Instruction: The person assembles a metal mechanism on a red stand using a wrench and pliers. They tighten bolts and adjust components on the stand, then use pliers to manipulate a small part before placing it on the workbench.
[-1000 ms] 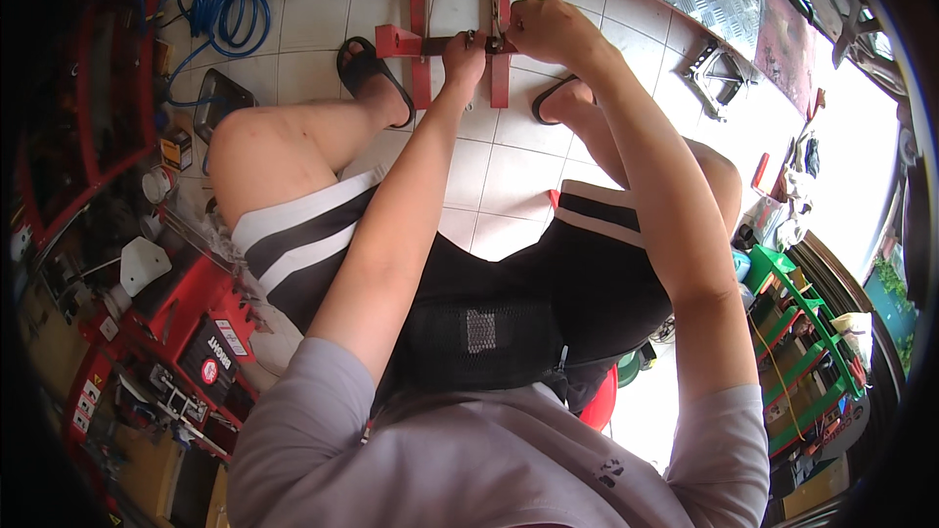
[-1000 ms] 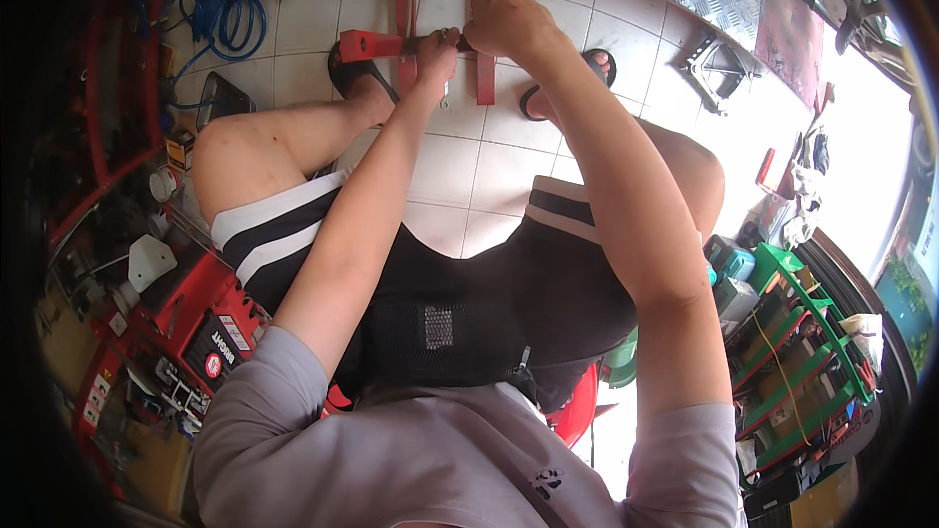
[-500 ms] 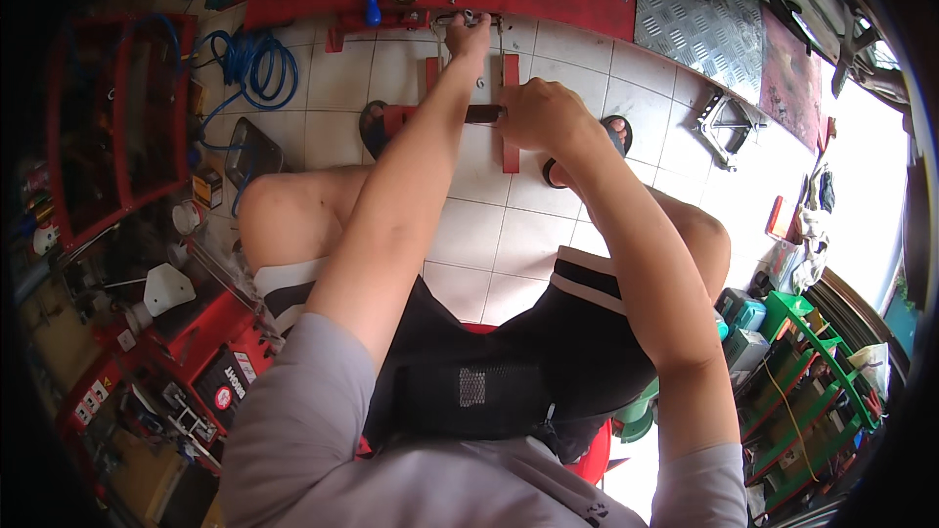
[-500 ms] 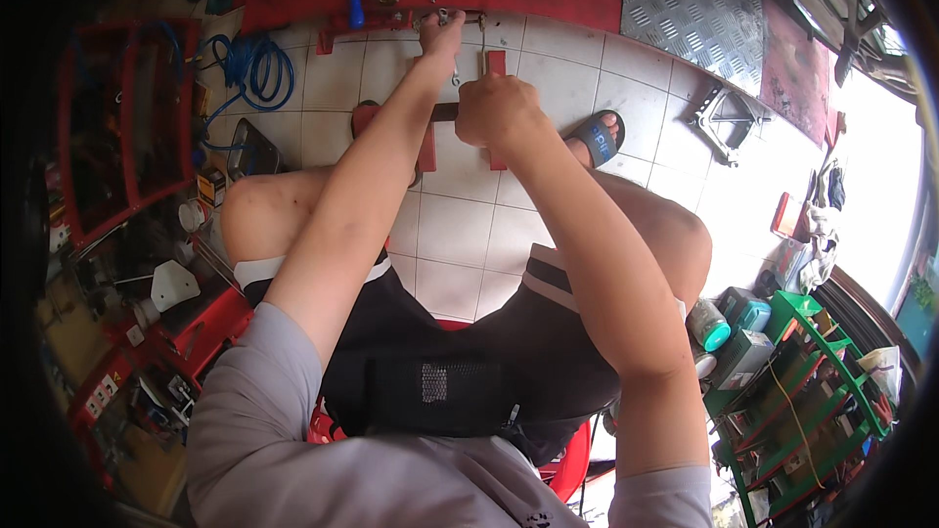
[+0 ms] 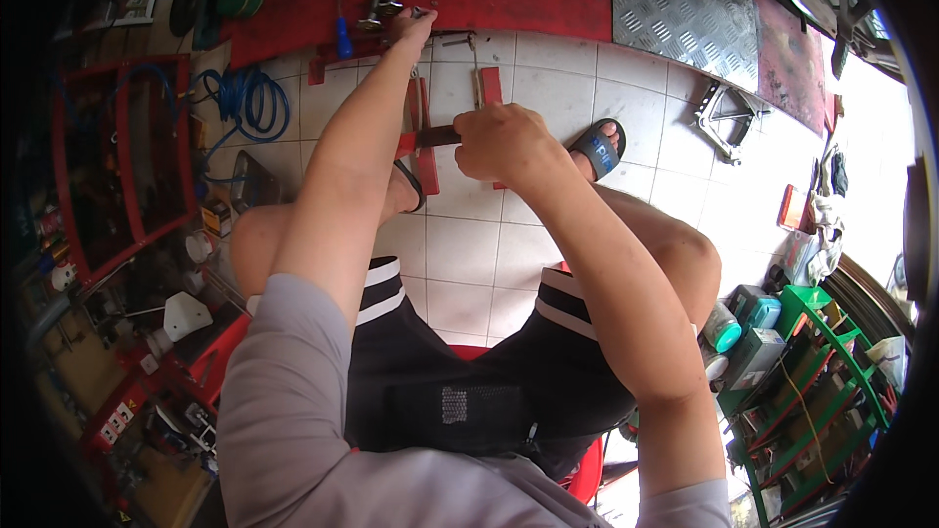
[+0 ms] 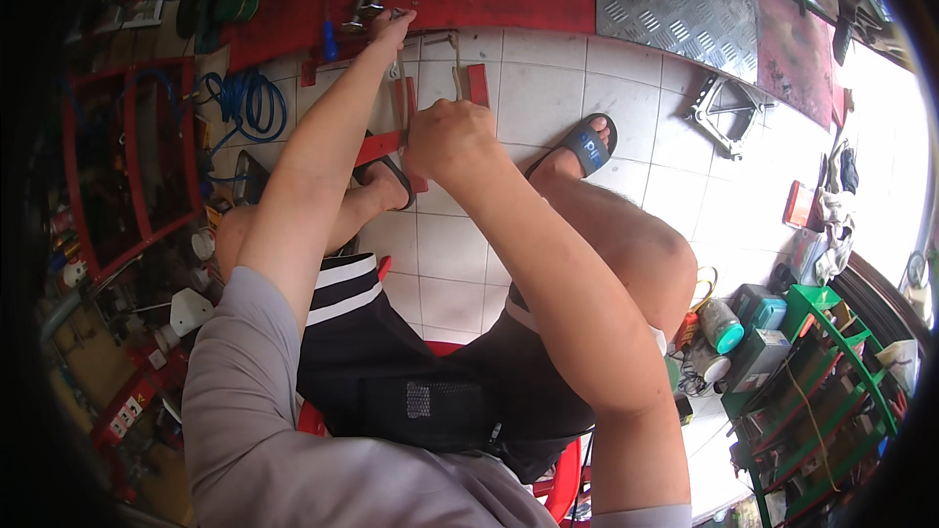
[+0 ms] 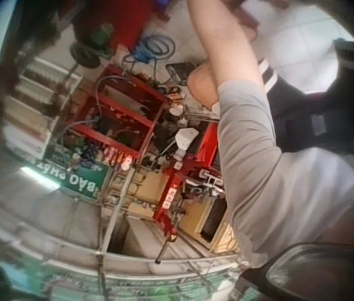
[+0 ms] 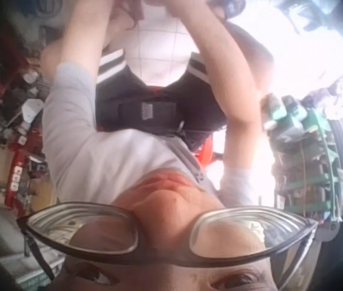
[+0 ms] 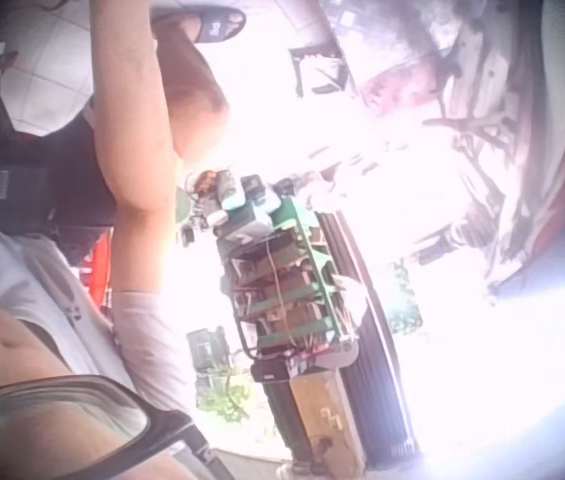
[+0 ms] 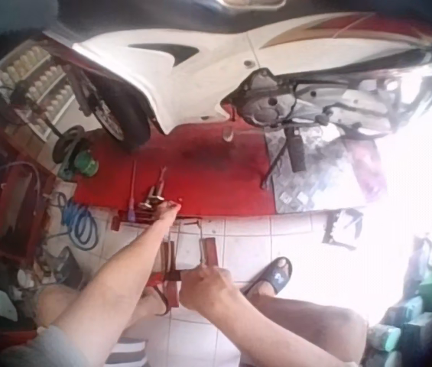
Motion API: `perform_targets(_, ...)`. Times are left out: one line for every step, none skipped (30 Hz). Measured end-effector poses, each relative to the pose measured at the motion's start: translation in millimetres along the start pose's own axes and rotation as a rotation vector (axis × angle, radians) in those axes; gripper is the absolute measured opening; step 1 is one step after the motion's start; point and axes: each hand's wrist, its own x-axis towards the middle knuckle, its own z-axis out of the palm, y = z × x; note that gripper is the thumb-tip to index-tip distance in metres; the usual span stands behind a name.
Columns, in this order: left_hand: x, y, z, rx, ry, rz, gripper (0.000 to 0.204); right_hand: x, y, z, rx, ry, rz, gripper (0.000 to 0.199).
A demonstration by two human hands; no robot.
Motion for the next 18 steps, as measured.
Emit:
perform_targets(-0.5,1.1,1.6,-0.007,-0.029,-0.014,0.018,-0.5,2.3,-0.5,0.015,-0.011,-0.005,0.03)
perform_targets(2.8,-0.8,-0.8,-0.003,-0.011,0.02,0.019,-1.1,1.2,-1.3,0.009,-0.013,0.0,0.03)
perform_targets(8.1,-5.7,-6.2,0.003,0.016,0.05,0.02,0.5,-2.0,-1.7,0.001,-0.019,-0.004,0.03)
perform_targets(13.0,-10.3,-10.8,0.009,0.042,0.082,0.021,1.7,-5.5,-1.8,-0.007,-0.023,-0.007,0.03)
perform_targets(13.3,-9.1,-6.5,0.065,0.064,0.112,0.02,3.2,-4.3,-0.1,-0.01,-0.013,-0.008,0.03)
perform_targets(13.7,-7.5,-2.5,0.12,0.086,0.142,0.02,4.8,-3.3,2.3,-0.013,-0.003,-0.009,0.03)
perform_targets(14.0,-5.6,1.4,0.176,0.109,0.173,0.02,6.1,-2.3,4.1,-0.017,0.007,-0.01,0.031)
perform_targets(13.8,-3.8,4.4,0.272,0.178,0.241,0.021,5.6,-3.4,3.1,-0.019,-0.003,-0.006,0.031)
perform_targets(14.2,-1.0,7.7,0.368,0.247,0.309,0.022,5.1,-4.3,1.9,-0.021,-0.014,-0.003,0.031)
perform_targets(14.5,1.9,10.9,0.464,0.317,0.377,0.023,4.5,-5.1,0.6,-0.022,-0.025,-0.001,0.031)
perform_targets(13.4,6.2,15.8,0.483,0.317,0.391,0.023,4.2,-5.1,-0.3,-0.022,-0.032,0.002,0.031)
perform_targets(12.2,10.5,20.6,0.502,0.318,0.405,0.024,4.1,-5.1,-1.0,-0.022,-0.039,0.004,0.031)
perform_targets(10.9,14.1,23.2,0.522,0.321,0.418,0.025,3.9,-4.7,-1.4,-0.022,-0.047,0.004,0.031)
perform_targets(14.0,17.2,19.3,0.441,0.23,0.384,0.026,3.0,-6.5,-2.0,-0.035,-0.029,-0.007,0.029)
perform_targets(18.7,19.6,10.9,0.364,0.146,0.345,0.028,2.8,-9.7,-2.0,-0.046,-0.015,-0.026,0.026)
perform_targets(20.7,18.3,-1.2,0.288,0.068,0.304,0.029,2.9,-13.4,-2.1,-0.057,-0.002,-0.049,0.025)
perform_targets(3.1,34.5,18.7,0.136,-0.118,0.255,0.025,4.5,0.8,-2.9,-0.039,0.011,0.01,0.024)
perform_targets(-6.6,43.0,19.2,0.096,-0.19,0.228,0.023,3.2,7.7,-7.4,-0.019,0.026,0.032,0.024)
